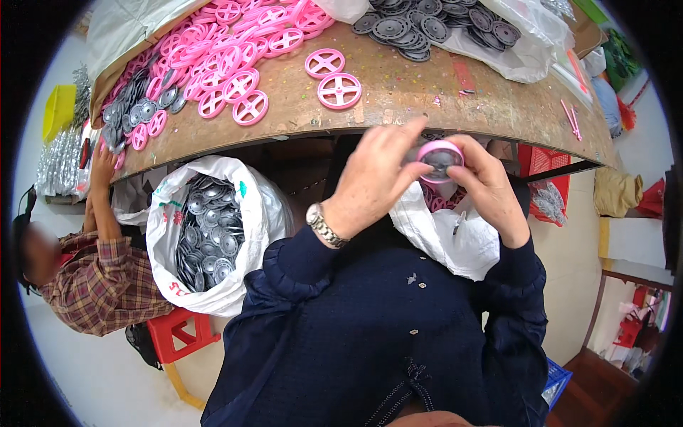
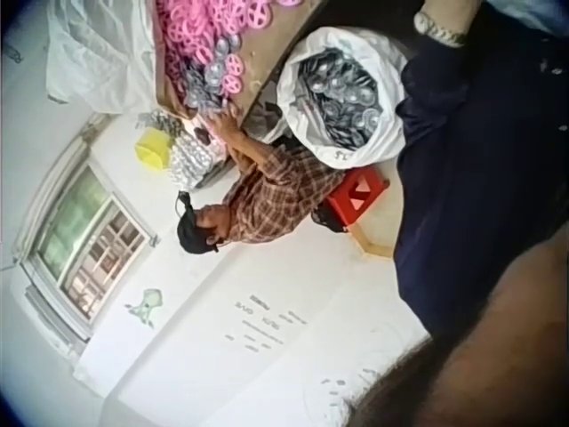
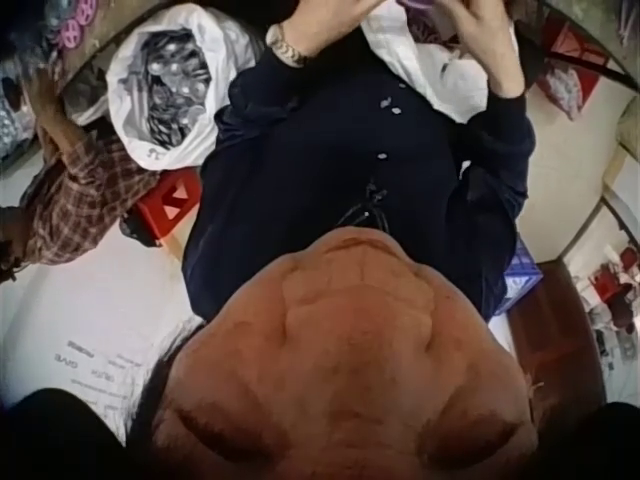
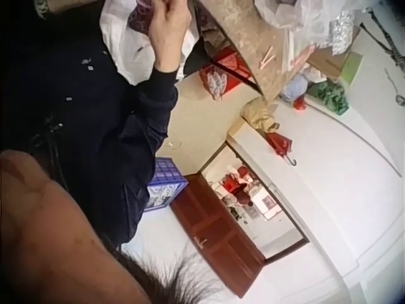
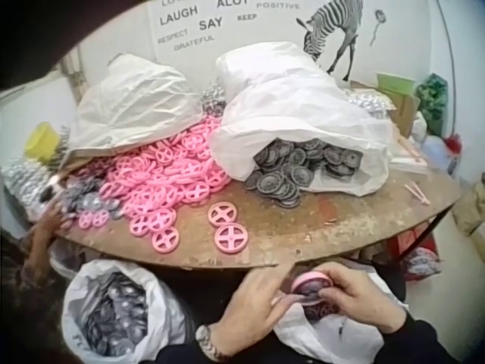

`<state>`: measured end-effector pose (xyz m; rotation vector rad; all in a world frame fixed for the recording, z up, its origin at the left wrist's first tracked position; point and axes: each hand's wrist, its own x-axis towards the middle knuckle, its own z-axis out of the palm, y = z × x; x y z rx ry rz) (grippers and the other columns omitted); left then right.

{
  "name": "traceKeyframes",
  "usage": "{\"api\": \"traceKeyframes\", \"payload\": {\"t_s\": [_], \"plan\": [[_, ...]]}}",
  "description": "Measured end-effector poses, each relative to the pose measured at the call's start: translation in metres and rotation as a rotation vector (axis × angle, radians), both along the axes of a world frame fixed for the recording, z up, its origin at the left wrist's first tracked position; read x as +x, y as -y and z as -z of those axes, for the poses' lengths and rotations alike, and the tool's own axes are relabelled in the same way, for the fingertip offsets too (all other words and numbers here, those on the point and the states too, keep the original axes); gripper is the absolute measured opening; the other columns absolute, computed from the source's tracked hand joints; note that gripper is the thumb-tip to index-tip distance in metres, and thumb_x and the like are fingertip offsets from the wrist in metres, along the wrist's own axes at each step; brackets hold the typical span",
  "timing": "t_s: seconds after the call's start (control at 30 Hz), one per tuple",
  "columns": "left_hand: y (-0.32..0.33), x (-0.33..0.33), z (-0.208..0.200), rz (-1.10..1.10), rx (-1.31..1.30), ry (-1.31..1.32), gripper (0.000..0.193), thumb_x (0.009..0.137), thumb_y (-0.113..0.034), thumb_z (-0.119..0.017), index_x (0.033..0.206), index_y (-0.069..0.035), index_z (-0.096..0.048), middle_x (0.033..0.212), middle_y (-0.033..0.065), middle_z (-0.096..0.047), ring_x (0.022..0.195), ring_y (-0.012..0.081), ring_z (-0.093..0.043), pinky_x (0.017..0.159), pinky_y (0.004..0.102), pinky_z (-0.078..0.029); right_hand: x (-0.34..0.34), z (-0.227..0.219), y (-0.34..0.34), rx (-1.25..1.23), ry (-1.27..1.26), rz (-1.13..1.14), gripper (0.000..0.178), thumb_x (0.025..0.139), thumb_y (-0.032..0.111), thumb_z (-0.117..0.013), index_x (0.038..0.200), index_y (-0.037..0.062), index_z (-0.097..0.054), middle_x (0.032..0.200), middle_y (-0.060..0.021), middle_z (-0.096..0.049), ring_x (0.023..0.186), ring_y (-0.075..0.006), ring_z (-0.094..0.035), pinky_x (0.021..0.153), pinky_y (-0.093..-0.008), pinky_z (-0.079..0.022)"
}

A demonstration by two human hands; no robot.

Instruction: Assembling plastic toy components by snapping pink circular frames onto grey base discs.

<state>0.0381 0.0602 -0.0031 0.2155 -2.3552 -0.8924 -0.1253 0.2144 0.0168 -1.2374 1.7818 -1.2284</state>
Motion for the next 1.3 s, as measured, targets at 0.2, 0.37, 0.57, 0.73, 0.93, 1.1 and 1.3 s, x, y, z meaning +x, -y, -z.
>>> {"api": "traceKeyframes", "payload": {"t_s": [0.2,0.37,0.57,0.73,0.93,1.1,1.3], "plan": [[0.056,0.005,-0.001,-0.456,-0.334,-0.013,0.049,0.086,-0.025,-0.072,0.126,-0.002,-0.057,0.114,0.0189,-0.059,0.105,0.0381,-0.053,0.092,0.046,-0.043,-0.035,0.002,-0.028,0.418,-0.47,-0.211,0.034,0.082,0.007,-0.069,0.115,-0.0003,-0.063,0.087,-0.0173,-0.068,0.08,-0.0309,-0.066,0.075,-0.0379,-0.052],[0.084,-0.001,0.01,-0.625,-0.484,0.107,0.065,0.079,-0.042,-0.077,0.129,-0.006,-0.057,0.109,0.0147,-0.058,0.103,0.0338,-0.053,0.084,0.0473,-0.044,-0.043,-0.007,0.004,0.332,-0.718,-0.192,0.025,0.086,0.013,-0.068,0.106,-0.0018,-0.066,0.087,-0.0168,-0.069,0.079,-0.0295,-0.067,0.073,-0.0375,-0.052],[0.086,-0.014,0.017,-0.666,-0.513,0.208,0.073,0.074,-0.048,-0.079,0.132,-0.011,-0.056,0.103,0.0096,-0.06,0.101,0.0302,-0.054,0.08,0.0452,-0.043,-0.04,-0.017,0.111,-0.28,-0.716,0.143,0.027,0.092,0.022,-0.066,0.11,0.0011,-0.067,0.097,-0.0142,-0.069,0.085,-0.0277,-0.067,0.075,-0.0341,-0.052],[0.086,-0.019,0.02,-0.655,-0.482,0.185,0.076,0.074,-0.045,-0.08,0.137,-0.012,-0.051,0.104,0.0086,-0.059,0.101,0.0293,-0.055,0.083,0.0457,-0.041,-0.073,0.007,0.186,-0.351,-1.207,0.264,0.037,0.086,0.033,-0.071,0.11,0.0051,-0.066,0.097,-0.0116,-0.067,0.092,-0.0323,-0.064,0.077,-0.0414,-0.052],[0.091,-0.008,0.029,-0.591,-0.42,0.077,0.084,0.072,-0.039,-0.082,0.141,-0.009,-0.045,0.111,0.0104,-0.059,0.105,0.0294,-0.054,0.088,0.0445,-0.04,-0.074,0.021,0.221,-0.042,-1.391,0.313,0.037,0.084,0.035,-0.07,0.11,0.0087,-0.067,0.099,-0.0077,-0.066,0.102,-0.0305,-0.061,0.084,-0.0409,-0.052],[0.095,-0.007,0.03,-0.534,-0.339,0.005,0.092,0.069,-0.034,-0.085,0.144,-0.008,-0.04,0.113,0.0119,-0.059,0.105,0.03,-0.054,0.09,0.0444,-0.041,-0.085,0.028,0.225,-0.143,-1.321,0.372,0.024,0.088,0.027,-0.064,0.106,0.0121,-0.072,0.101,-0.0076,-0.069,0.099,-0.0305,-0.062,0.084,-0.0418,-0.053],[0.096,-0.005,0.027,-0.458,-0.234,-0.113,0.097,0.067,-0.028,-0.087,0.147,-0.007,-0.037,0.116,0.0151,-0.059,0.105,0.0342,-0.055,0.092,0.0459,-0.043,-0.067,0.007,0.206,-0.316,-0.784,0.353,0.025,0.091,0.024,-0.063,0.107,0.0066,-0.072,0.092,-0.0062,-0.071,0.085,-0.0258,-0.064,0.074,-0.0356,-0.049]]}}
